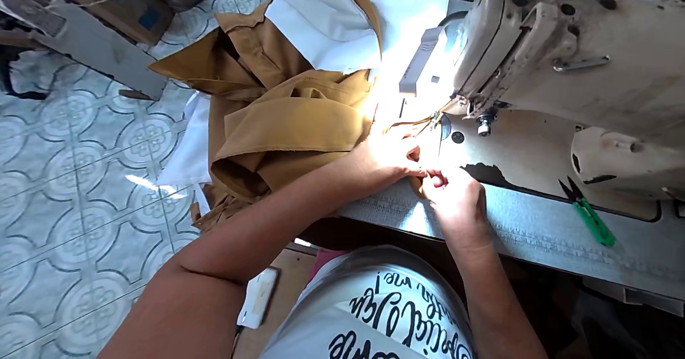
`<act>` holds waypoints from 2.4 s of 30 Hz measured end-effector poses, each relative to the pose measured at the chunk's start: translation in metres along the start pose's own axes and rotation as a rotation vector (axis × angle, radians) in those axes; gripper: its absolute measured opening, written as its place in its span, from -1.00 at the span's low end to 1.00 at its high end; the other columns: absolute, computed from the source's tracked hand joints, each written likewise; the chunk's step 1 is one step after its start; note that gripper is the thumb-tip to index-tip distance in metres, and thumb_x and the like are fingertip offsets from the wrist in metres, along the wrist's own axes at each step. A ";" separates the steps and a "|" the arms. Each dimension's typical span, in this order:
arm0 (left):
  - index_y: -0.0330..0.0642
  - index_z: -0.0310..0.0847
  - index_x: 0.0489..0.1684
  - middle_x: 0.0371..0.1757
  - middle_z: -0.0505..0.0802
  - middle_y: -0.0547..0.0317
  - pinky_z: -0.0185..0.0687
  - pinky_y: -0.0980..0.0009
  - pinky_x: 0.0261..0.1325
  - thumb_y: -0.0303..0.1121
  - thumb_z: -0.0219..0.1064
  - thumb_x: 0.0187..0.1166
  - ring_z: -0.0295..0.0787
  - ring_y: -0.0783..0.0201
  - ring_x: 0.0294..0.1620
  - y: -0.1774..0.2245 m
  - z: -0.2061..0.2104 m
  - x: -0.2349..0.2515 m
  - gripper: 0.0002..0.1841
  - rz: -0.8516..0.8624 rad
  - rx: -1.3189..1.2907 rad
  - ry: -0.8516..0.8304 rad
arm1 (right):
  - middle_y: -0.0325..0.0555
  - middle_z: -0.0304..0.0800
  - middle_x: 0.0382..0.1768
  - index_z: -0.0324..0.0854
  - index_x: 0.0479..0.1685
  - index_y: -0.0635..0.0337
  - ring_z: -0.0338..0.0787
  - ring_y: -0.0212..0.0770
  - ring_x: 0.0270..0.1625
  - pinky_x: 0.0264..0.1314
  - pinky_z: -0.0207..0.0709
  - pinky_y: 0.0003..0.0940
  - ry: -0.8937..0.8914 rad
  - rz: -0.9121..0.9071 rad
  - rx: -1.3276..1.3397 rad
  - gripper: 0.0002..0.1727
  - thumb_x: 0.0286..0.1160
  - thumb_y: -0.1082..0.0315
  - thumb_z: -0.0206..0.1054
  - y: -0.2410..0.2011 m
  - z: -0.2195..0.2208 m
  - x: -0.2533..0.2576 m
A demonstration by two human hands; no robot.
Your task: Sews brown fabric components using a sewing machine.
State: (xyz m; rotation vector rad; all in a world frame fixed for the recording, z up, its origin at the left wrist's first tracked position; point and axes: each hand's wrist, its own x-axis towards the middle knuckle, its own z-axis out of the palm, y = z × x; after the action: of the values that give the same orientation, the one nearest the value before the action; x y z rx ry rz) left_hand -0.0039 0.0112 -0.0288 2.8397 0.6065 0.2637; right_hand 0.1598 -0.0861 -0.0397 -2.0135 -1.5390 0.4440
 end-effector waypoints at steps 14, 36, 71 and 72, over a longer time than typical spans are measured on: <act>0.30 0.90 0.03 0.08 0.85 0.22 0.41 -0.19 0.38 -0.50 0.20 0.61 0.63 0.01 0.38 -0.007 0.002 0.001 -0.60 0.009 -0.025 0.035 | 0.02 0.82 -0.29 0.89 -0.12 0.17 0.83 -0.10 -0.25 -0.13 0.74 -0.17 0.000 -0.119 -0.045 -0.84 0.38 0.38 0.51 0.005 -0.001 -0.002; 0.23 0.88 0.02 0.02 0.77 0.20 0.23 -0.26 0.46 -0.42 0.11 0.73 0.64 0.09 0.27 -0.051 0.010 0.032 -0.64 0.024 0.025 0.148 | 0.07 0.82 0.01 0.86 0.03 0.05 0.82 0.11 0.11 0.02 0.71 0.03 0.113 -0.238 -0.247 -0.77 0.48 0.24 0.49 0.013 0.012 0.041; -0.08 0.81 0.11 0.23 0.79 -0.07 0.53 -0.19 0.36 -0.34 0.38 0.61 0.65 -0.16 0.36 0.005 -0.092 -0.046 -0.79 -0.345 0.118 0.209 | 0.04 0.77 -0.31 0.72 -0.15 0.27 0.78 -0.03 -0.34 -0.30 0.66 -0.09 0.196 -0.074 -0.065 -0.81 0.54 0.30 0.42 0.016 0.001 -0.010; -0.06 0.85 -0.01 0.14 0.83 0.05 0.61 -0.03 0.31 -0.37 0.34 0.61 0.70 -0.02 0.28 0.018 -0.076 -0.039 -0.83 -0.226 0.049 0.249 | 0.05 0.78 -0.31 0.72 -0.13 0.29 0.79 -0.03 -0.36 -0.31 0.68 -0.08 0.199 -0.069 -0.068 -0.79 0.52 0.29 0.44 0.016 0.004 -0.010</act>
State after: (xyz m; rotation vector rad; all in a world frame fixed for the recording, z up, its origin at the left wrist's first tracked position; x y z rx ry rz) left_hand -0.0492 -0.0071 0.0433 2.7716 0.9878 0.5730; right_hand 0.1673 -0.0976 -0.0533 -1.9825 -1.5121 0.1604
